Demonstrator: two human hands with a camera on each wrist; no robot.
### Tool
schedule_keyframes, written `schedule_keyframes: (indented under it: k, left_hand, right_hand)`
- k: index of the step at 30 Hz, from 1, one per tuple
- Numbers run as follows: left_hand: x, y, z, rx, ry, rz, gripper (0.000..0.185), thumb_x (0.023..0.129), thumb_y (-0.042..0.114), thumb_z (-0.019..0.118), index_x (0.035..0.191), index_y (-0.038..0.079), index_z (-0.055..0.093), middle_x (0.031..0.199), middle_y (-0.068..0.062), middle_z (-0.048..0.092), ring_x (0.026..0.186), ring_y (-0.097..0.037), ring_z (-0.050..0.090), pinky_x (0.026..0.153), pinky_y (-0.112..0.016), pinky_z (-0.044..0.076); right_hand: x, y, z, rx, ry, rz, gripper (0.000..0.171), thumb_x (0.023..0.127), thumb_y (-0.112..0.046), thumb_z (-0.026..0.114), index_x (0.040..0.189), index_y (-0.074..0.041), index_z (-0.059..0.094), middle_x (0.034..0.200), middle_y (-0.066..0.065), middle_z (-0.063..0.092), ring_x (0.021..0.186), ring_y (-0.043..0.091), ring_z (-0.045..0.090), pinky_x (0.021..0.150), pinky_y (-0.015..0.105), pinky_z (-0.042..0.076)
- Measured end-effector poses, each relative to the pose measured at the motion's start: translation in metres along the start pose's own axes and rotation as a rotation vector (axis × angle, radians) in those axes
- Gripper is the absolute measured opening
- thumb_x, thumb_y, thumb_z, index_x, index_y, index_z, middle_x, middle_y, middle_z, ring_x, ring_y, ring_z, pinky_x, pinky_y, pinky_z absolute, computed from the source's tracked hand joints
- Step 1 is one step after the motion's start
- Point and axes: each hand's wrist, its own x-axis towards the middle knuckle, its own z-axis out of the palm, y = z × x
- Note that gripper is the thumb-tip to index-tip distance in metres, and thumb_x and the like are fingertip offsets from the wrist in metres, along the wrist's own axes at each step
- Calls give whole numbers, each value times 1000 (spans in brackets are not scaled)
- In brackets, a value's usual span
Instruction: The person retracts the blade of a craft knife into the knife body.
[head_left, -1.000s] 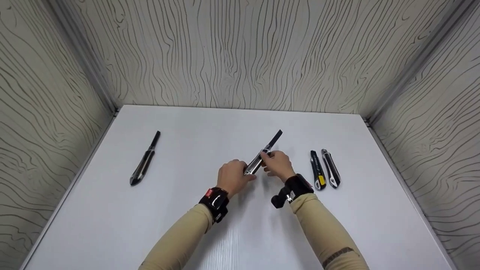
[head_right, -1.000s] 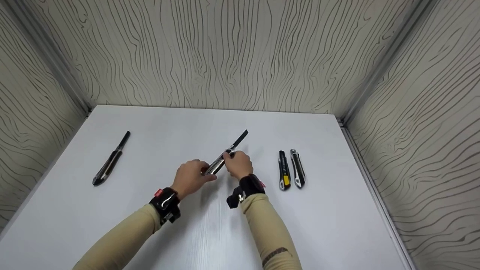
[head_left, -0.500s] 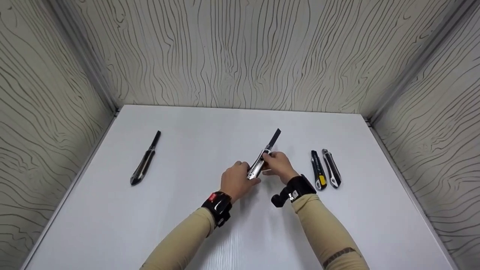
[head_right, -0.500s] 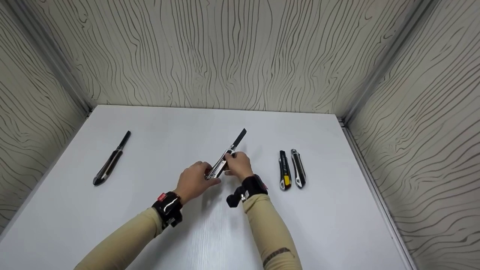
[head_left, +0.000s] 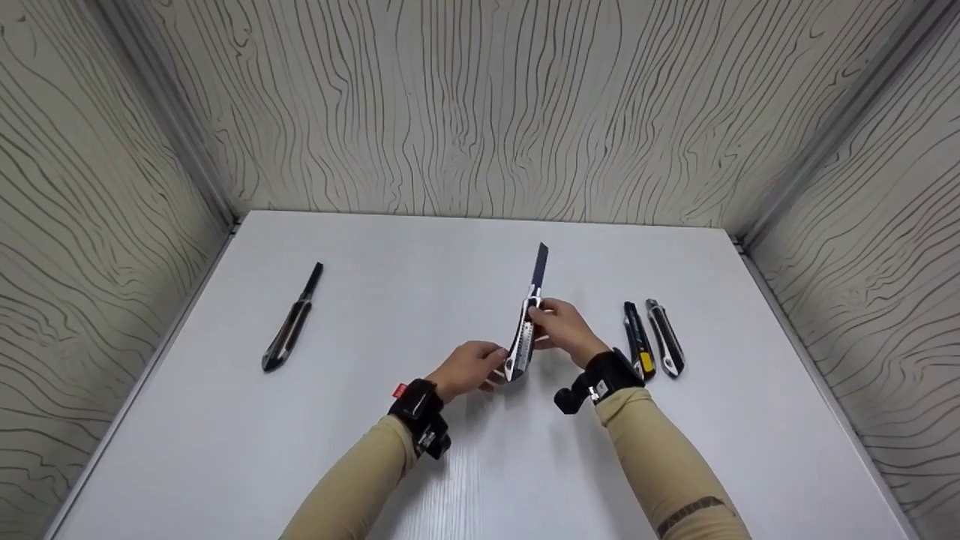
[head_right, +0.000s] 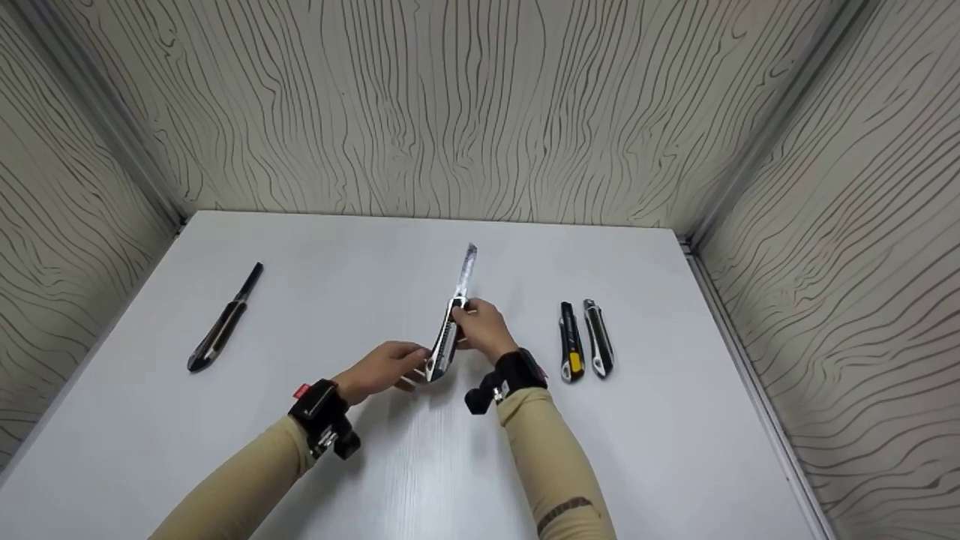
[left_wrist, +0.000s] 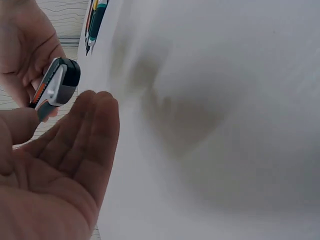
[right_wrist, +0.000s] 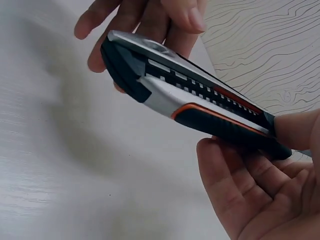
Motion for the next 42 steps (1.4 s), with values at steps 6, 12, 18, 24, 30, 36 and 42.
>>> schedule_keyframes:
  k: [6,12,18,24,30,36,42]
  left_hand:
    - [1,-7,9,-66,-28,4,29,96,11,57,119,-6,62,101,-24,71,90,-38,70,75,-40,61]
    - [3,-11,15,-69,12,4,26,93,10,62,112,-7,66,95,-22,73,86,-38,71,72,-39,62]
    - [5,-12,22,-62,24,-20,25,92,11,62,111,-5,65,93,-18,74,87,-34,72,71,-35,61]
    - [6,-12,27,-55,25,-36,25,91,12,63,110,-4,66,92,-16,74,85,-34,72,70,-36,62]
    - [3,-11,27,-57,-8,-62,28,93,16,62,115,-2,65,95,-16,73,85,-32,72,70,-37,61]
    - [2,-12,27,-83,-31,-49,24,95,15,59,111,-2,66,95,-22,72,87,-38,71,73,-40,61]
    - [2,-14,26,-84,-18,-43,21,95,14,60,105,-3,68,91,-22,72,84,-36,72,71,-38,62]
  right_hand:
    - [2,3,1,-14,-14,0,35,103,-21,47,129,2,53,93,7,64,84,19,66,75,34,60]
    - [1,4,5,-26,-21,-1,33,102,-21,48,125,1,54,90,5,63,79,14,63,74,34,60]
    - [1,4,8,40,-6,-8,35,101,-27,52,120,3,56,100,11,69,82,13,66,74,31,59]
    - [1,2,12,67,32,30,40,102,-34,50,111,4,59,93,8,71,78,13,67,69,30,59]
    - [2,5,15,85,40,42,43,102,-38,49,109,3,60,94,7,69,80,15,66,67,29,57]
    - [2,5,17,88,27,58,45,102,-37,49,114,5,59,96,8,71,81,13,68,69,26,57]
    - [2,3,18,94,12,75,47,103,-35,48,117,8,59,93,6,70,81,13,69,70,27,58]
